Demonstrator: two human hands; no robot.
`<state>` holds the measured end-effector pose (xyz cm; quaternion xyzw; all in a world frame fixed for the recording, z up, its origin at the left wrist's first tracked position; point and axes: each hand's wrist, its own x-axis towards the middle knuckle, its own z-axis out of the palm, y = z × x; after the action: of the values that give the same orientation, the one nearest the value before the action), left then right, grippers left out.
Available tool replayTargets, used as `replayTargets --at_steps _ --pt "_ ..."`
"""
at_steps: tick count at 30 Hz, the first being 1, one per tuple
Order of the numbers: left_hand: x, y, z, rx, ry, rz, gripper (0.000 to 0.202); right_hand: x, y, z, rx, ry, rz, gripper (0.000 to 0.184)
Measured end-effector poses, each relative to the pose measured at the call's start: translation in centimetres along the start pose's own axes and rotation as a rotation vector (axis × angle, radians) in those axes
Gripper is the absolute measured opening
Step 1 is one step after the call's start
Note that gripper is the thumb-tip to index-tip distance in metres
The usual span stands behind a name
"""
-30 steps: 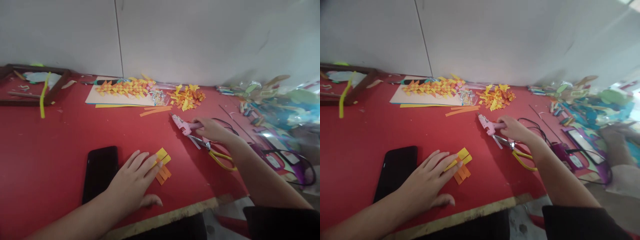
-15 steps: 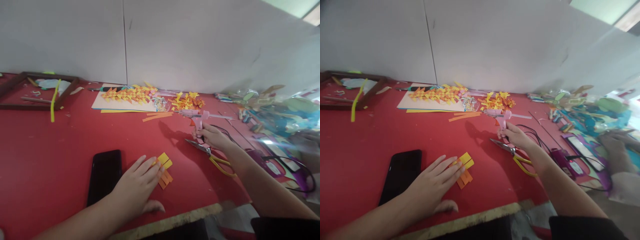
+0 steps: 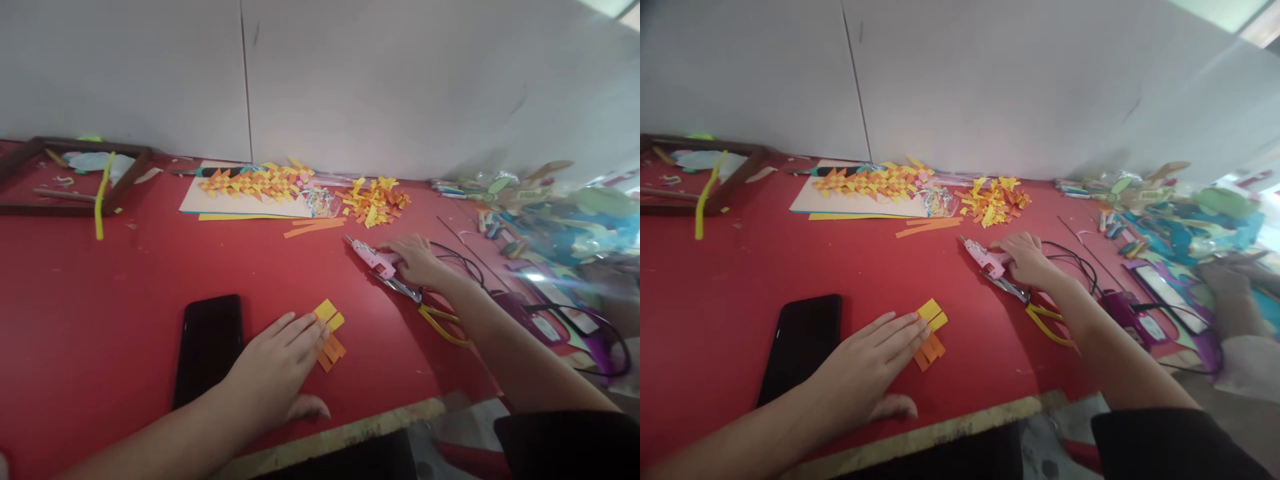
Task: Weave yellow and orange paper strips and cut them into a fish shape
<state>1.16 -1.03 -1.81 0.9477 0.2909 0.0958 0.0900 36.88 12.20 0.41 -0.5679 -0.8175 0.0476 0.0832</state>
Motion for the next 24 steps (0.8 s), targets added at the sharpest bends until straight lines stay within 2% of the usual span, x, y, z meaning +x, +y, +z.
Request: replayTargets --at_steps 3,6,9,12,14,16,18,19,20,22,24 --pt "0.0 0.1 0.1 0.02 0.008 -0.005 0.092 -0.3 -1.5 0.4 -0.104 0.081 0.029 0.053" --pt "0.0 0.2 0.1 0.036 0.011 -0.003 0.092 -1.1 -3.9 0.4 -0.176 0.234 0.065 0.045" --pt "0.0 0.2 0.1 0.038 0.02 -0.008 0.092 -2.4 -6.9 -0.3 -0.215 0.411 -0.038 0.037" --pt "0.0 0.1 0.1 0.039 0.039 -0.004 0.095 -3.8 -10.1 -1.4 -0.181 0.503 -0.09 0.034" --pt "-0.1 0.1 0.1 0.044 0.068 0.003 0.095 -4.4 -11.9 -2.0 -0.084 0.443 -0.216 0.034" --pt "-0.2 0.2 0.2 0.048 0.104 0.003 0.094 -4.6 -13.1 -2.2 -0.003 0.302 -0.372 0.035" --pt "-0.3 0.2 0.3 0.051 0.126 -0.006 0.093 -4.2 -13.0 -2.4 -0.026 0.148 -0.37 0.036" --pt "-0.3 0.2 0.4 0.054 0.123 -0.007 0.094 -3.8 -12.4 -2.5 -0.07 0.094 -0.302 0.036" --pt "-0.4 0.2 0.4 0.056 0.117 -0.004 0.094 -3.3 -11.3 -2.6 -0.141 0.046 -0.173 0.037" --pt "-0.3 0.2 0.5 0.058 0.101 0.005 0.095 -2.3 -8.4 -3.0 -0.202 0.054 -0.007 0.045" --pt "-0.3 0.2 0.4 0.057 0.086 0.015 0.094 -1.4 -5.3 -3.2 -0.229 0.048 0.099 0.058"
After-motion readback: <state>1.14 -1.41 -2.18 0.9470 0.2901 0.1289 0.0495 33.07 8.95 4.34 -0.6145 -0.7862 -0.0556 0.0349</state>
